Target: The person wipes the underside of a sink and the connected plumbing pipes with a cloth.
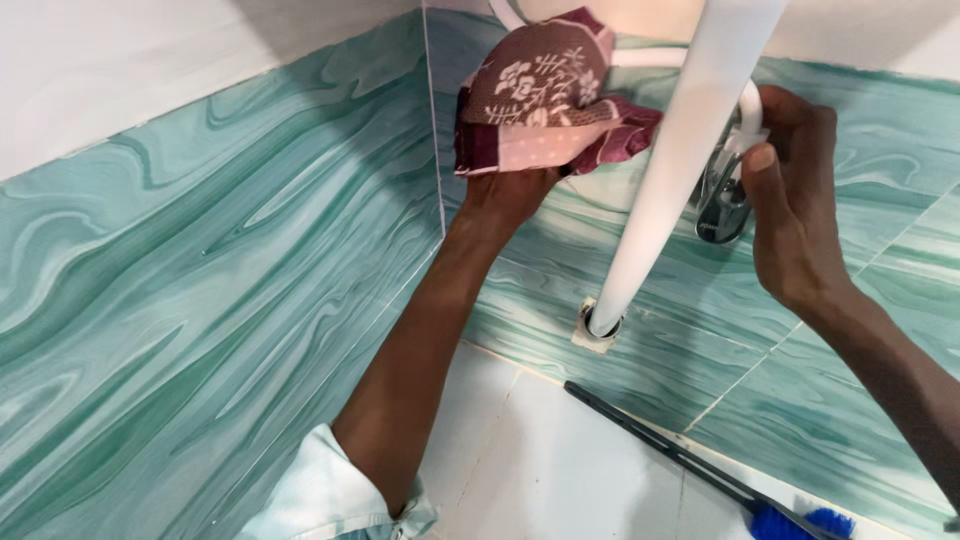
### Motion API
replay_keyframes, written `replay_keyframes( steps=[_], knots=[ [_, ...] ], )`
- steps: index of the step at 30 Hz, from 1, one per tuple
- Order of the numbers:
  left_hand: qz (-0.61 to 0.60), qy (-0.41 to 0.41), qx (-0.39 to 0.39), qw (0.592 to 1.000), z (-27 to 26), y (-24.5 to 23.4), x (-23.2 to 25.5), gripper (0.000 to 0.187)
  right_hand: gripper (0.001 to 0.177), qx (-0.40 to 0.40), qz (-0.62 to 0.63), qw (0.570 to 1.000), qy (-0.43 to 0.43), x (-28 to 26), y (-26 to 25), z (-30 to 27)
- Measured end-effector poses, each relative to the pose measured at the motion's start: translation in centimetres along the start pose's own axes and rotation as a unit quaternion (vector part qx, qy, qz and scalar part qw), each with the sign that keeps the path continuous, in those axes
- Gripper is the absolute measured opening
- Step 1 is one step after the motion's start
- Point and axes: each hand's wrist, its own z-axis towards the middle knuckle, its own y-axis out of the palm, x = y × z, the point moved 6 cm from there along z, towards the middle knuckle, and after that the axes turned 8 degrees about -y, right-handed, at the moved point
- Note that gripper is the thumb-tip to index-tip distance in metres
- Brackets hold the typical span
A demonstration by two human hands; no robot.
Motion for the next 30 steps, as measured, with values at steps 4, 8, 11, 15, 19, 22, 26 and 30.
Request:
replay_keyframes(
  steps=[4,8,11,15,19,22,26,30],
  knots=[
    [0.003,-0.052,-0.051,0.997,-2.8,-0.7,-3.7,0.031,0.081,0.008,0.020,1.000,0.016,-0.4,-0.1,0.1],
    [-0.069,-0.112,-0.037,0.991,0.2,-2.1,-5.0,0.025,0.080,0.025,-0.018,0.999,0.043,-0.4,0.0,0.0],
    [-0.177,-0.129,0.011,0.976,4.7,-3.2,-2.7,0.022,0.081,0.044,-0.016,0.998,0.048,0.1,0.8,0.0],
    [-0.239,-0.114,0.050,0.963,10.3,-3.5,0.4,0.019,0.066,0.085,-0.106,0.991,-0.015,0.1,1.4,0.3],
    [-0.225,-0.152,0.053,0.961,10.9,-2.3,0.7,0.021,0.063,0.093,-0.082,0.992,-0.008,0.5,2.0,-0.1],
    [-0.181,-0.158,0.089,0.967,9.5,-1.5,-0.2,0.019,0.062,0.087,-0.078,0.993,0.002,1.0,2.0,-0.2],
    [-0.098,-0.234,0.090,0.963,8.0,0.6,-1.8,0.021,0.059,0.081,-0.092,0.992,0.001,1.3,1.9,-0.2],
    [-0.075,-0.256,0.122,0.956,7.1,1.8,-2.6,0.029,0.057,0.075,-0.083,0.994,0.005,0.5,2.0,-0.1]
  ],
)
